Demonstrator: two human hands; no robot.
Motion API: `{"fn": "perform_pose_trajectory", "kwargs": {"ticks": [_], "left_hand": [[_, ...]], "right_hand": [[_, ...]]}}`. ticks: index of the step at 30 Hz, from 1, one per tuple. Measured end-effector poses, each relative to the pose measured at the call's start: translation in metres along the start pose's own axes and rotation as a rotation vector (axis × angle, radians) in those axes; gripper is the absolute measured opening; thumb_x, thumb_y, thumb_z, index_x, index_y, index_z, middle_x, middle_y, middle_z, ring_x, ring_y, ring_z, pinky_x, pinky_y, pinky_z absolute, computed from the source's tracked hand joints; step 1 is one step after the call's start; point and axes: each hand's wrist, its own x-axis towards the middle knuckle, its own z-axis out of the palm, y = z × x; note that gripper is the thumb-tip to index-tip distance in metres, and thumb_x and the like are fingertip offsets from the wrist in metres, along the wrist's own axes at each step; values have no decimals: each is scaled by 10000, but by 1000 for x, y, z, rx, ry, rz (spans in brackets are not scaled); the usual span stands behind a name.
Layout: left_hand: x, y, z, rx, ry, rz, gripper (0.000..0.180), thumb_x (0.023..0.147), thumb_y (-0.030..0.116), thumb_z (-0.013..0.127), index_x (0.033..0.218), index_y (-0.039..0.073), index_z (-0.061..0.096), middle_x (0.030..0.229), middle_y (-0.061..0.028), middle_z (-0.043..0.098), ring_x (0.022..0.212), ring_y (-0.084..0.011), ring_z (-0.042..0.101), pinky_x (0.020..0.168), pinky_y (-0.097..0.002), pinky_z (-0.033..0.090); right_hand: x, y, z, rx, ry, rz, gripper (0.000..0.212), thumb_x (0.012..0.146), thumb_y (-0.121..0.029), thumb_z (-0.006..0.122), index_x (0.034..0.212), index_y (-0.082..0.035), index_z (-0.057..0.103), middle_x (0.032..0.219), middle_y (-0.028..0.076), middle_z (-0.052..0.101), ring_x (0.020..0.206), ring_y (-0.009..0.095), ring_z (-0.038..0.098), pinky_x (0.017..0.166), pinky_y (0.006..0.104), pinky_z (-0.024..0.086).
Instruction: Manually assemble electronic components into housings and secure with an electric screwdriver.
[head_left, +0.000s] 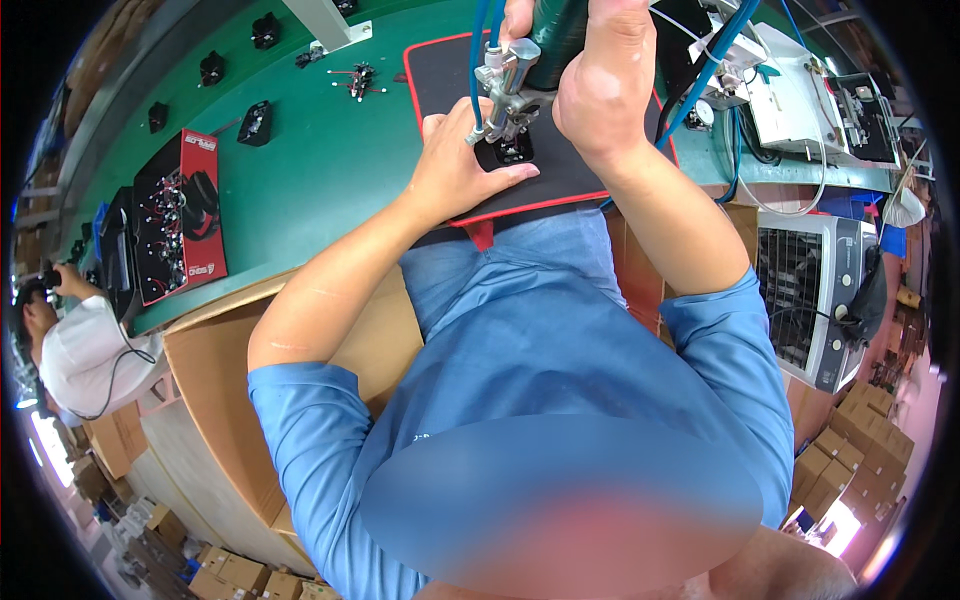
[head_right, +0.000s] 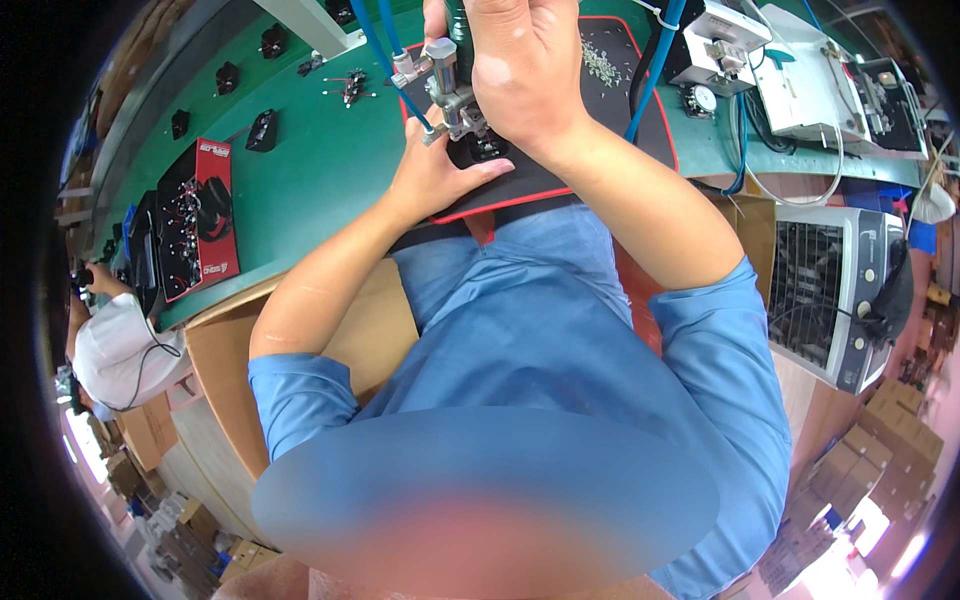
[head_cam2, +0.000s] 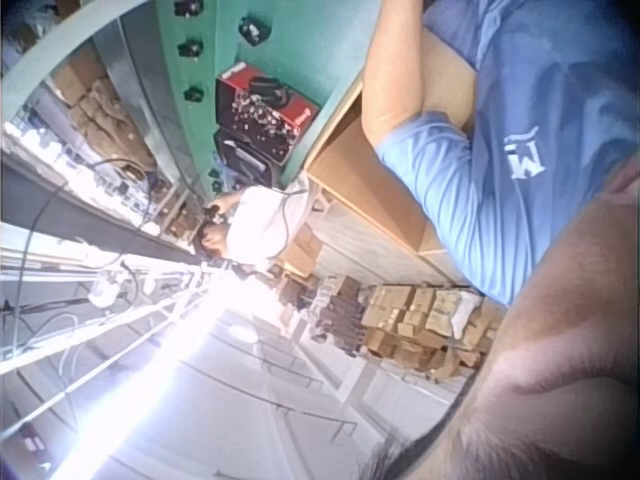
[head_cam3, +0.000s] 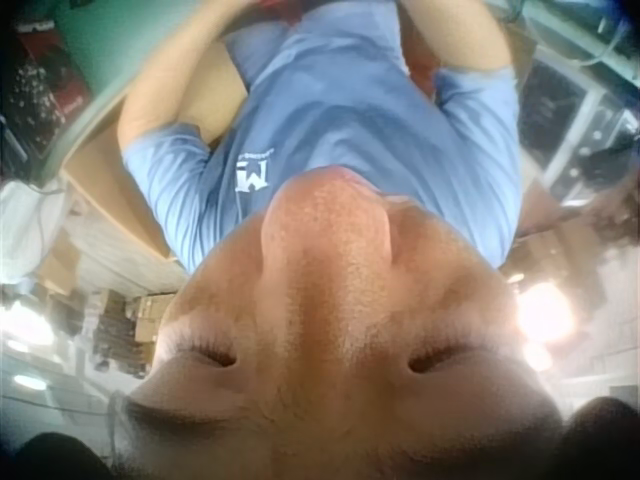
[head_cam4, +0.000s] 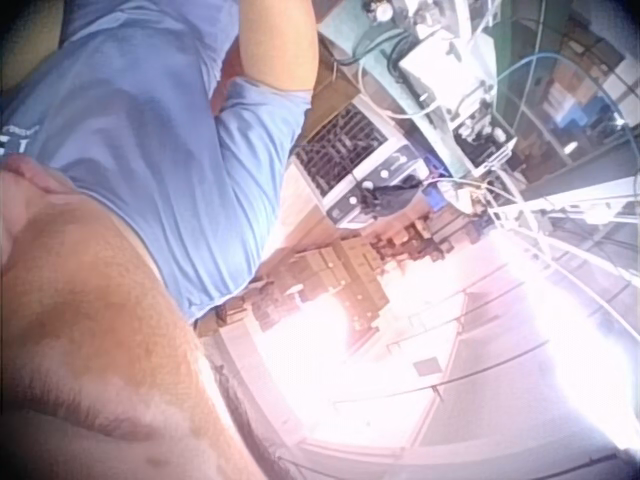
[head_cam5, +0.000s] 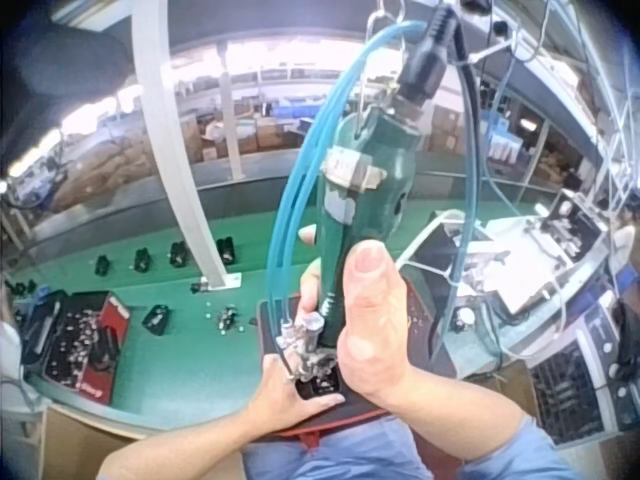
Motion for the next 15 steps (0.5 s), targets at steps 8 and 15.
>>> {"fn": "perform_pose_trajectory", "kwargs": {"ticks": [8, 15], "left_hand": [[-1, -3, 2, 20, -7, -27, 663, 688, 411, 946, 1179, 132, 597, 1115, -23, 637, 1084, -242, 591, 900, -391, 347], [0, -7, 4, -117, -28, -85, 674, 675, 403, 959, 1164, 121, 592, 1105, -48, 632, 1025, -247, 607, 902, -392, 349]], "right_hand": [[-6, 1, 2, 37, 64, 98, 687, 1033, -618, 509, 1300, 12, 566, 840, 48, 611, 686, 104, 572, 623, 233, 464], [-9, 18, -4, 47, 52, 43, 647, 1019, -631, 530, 1194, -9, 569, 839, 47, 607, 685, 101, 558, 615, 243, 461]]}}
